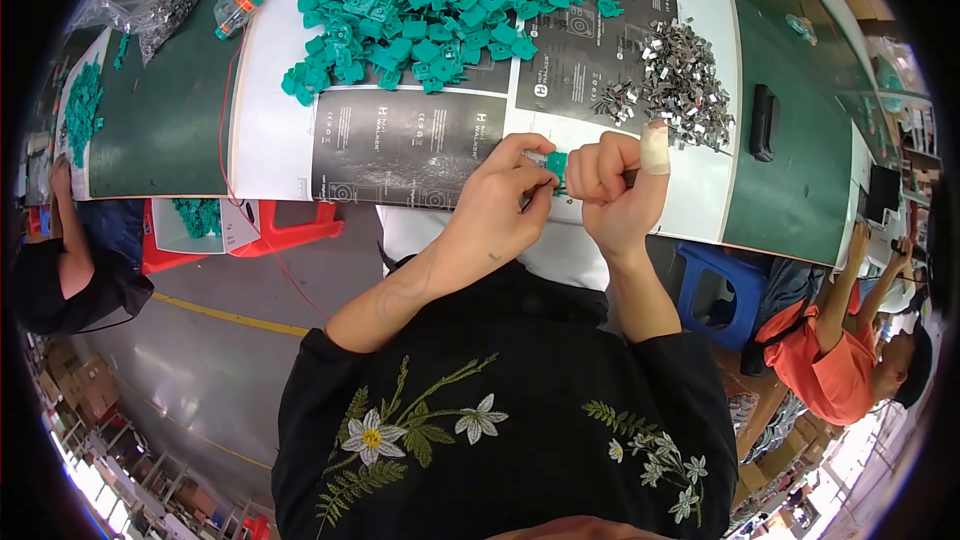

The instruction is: Manually assembling small green plastic components with metal inserts using a wooden peg tool at a factory workstation.

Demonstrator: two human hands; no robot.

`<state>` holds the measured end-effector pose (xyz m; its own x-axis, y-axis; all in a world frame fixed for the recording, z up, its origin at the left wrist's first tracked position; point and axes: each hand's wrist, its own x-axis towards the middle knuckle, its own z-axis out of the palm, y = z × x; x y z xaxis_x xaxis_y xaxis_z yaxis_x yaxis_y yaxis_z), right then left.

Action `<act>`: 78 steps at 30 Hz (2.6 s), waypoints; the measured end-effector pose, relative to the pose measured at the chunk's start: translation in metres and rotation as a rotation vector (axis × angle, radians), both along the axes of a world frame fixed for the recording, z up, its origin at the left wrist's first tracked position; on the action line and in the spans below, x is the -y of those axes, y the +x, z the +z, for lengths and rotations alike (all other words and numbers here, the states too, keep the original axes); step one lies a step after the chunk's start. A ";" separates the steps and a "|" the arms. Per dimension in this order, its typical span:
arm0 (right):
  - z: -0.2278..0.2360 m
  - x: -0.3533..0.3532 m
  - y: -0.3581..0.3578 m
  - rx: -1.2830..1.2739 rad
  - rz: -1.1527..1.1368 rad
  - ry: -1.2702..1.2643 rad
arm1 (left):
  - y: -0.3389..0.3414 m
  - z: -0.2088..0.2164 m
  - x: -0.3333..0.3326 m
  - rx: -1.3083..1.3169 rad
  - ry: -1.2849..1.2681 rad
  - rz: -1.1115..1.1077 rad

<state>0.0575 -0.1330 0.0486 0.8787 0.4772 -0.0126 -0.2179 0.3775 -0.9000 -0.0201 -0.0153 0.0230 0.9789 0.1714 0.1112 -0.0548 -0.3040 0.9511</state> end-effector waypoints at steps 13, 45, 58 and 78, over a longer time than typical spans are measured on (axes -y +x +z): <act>0.004 0.002 -0.006 0.027 -0.073 -0.051 | 0.003 -0.002 0.000 0.037 -0.050 0.004; 0.006 -0.003 -0.013 0.061 -0.036 -0.106 | 0.003 -0.005 -0.002 0.016 -0.067 -0.007; 0.009 -0.002 0.007 -0.013 -0.007 0.143 | 0.002 -0.001 -0.001 0.016 -0.062 -0.005; -0.011 0.022 0.012 0.201 0.292 0.262 | 0.004 -0.003 -0.002 0.022 -0.071 -0.018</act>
<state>0.0694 -0.1553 0.0371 0.6796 0.6700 0.2989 -0.1796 0.5470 -0.8177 -0.0163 -0.0129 0.0197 0.9793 0.1622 0.1208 -0.0807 -0.2342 0.9688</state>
